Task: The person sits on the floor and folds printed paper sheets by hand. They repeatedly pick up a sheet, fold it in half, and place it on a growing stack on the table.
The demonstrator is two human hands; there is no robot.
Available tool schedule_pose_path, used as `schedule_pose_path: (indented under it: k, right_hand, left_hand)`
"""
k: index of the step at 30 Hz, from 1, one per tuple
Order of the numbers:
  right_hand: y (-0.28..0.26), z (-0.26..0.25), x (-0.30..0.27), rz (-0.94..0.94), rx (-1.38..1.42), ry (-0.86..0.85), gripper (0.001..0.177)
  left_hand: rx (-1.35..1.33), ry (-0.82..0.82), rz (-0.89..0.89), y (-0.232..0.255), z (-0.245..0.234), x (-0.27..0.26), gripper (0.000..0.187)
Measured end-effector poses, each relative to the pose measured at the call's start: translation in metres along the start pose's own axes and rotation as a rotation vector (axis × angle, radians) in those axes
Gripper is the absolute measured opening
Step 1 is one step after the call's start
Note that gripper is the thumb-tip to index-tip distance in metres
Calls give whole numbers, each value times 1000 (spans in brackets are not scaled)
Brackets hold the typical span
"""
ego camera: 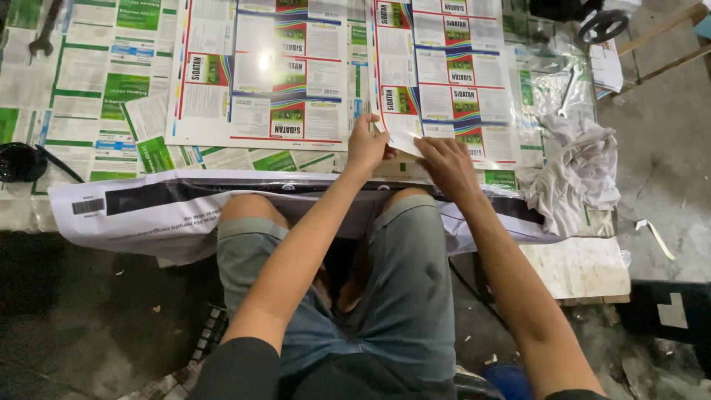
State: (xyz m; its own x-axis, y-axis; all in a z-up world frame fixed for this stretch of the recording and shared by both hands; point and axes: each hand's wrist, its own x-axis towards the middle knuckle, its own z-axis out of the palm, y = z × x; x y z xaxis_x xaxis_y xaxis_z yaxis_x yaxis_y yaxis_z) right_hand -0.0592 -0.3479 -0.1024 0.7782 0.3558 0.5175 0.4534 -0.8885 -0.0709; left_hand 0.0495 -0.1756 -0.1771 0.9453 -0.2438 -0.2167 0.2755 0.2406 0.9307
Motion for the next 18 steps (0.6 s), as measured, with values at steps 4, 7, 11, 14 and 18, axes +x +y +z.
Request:
schedule_pose_path:
  k: [4, 7, 11, 14, 18]
  right_hand:
    - [24, 16, -28, 77, -134, 21, 21]
    - [26, 12, -18, 160, -122, 45, 9]
    - [9, -10, 16, 242, -226, 40, 7]
    - [7, -8, 22, 308, -213, 198, 9]
    - [6, 41, -11, 413, -160, 42, 41]
  left_hand:
    - [-68, -46, -26, 27, -20, 0, 43]
    - [130, -54, 88, 48, -47, -1, 37]
    - [1163, -40, 419, 89, -124, -13, 68]
    - [1598, -89, 391, 105, -165, -19, 95]
    - [1642, -138, 414, 80, -199, -19, 92]
